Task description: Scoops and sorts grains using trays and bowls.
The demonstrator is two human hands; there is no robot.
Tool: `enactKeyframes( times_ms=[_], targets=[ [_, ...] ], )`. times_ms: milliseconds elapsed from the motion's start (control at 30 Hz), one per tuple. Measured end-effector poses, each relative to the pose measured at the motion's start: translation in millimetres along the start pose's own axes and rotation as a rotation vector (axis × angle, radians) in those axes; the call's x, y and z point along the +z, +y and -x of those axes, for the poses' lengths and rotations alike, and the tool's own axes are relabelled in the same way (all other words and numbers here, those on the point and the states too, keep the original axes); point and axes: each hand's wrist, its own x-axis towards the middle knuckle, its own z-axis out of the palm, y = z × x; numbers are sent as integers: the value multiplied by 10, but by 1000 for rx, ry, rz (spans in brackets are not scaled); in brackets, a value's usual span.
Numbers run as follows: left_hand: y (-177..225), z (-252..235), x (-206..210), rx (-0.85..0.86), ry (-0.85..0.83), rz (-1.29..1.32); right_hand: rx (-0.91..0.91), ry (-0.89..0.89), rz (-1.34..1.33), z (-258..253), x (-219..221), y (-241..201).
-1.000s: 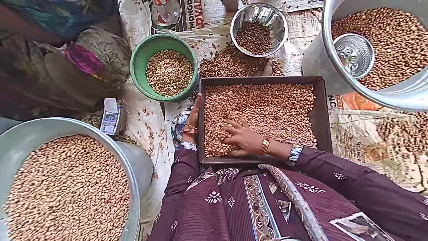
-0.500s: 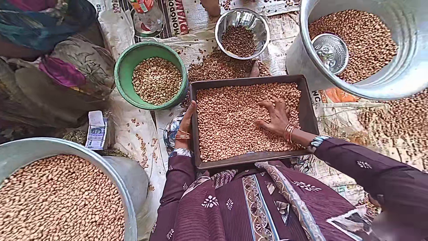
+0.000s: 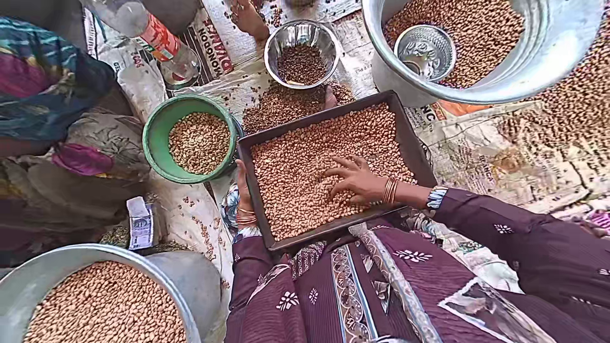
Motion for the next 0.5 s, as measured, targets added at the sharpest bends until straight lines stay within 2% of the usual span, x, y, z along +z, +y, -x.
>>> enactKeyframes(
  times_ms=[67, 167, 233, 300, 333, 433, 500],
  targets=[
    [-48, -38, -57, 72, -63, 49, 202, 158, 93, 260, -199, 185],
    [-51, -48, -117, 150, -158, 140, 460, 528, 135, 652, -388, 339],
    [-15, -15, -99, 181, -121, 152, 696, 655, 33, 857, -404, 398],
    [202, 62, 140, 138, -17, 99, 893, 671, -202, 955, -357, 498],
    [383, 108, 306, 116, -54, 107, 955, 664, -326, 968, -327, 561],
    [1000, 260, 778, 164, -289, 123, 989, 670, -582, 911, -316, 775],
    [1276, 380, 870, 122, -458, 219, 970, 678, -673, 834, -389, 804]
  ],
)
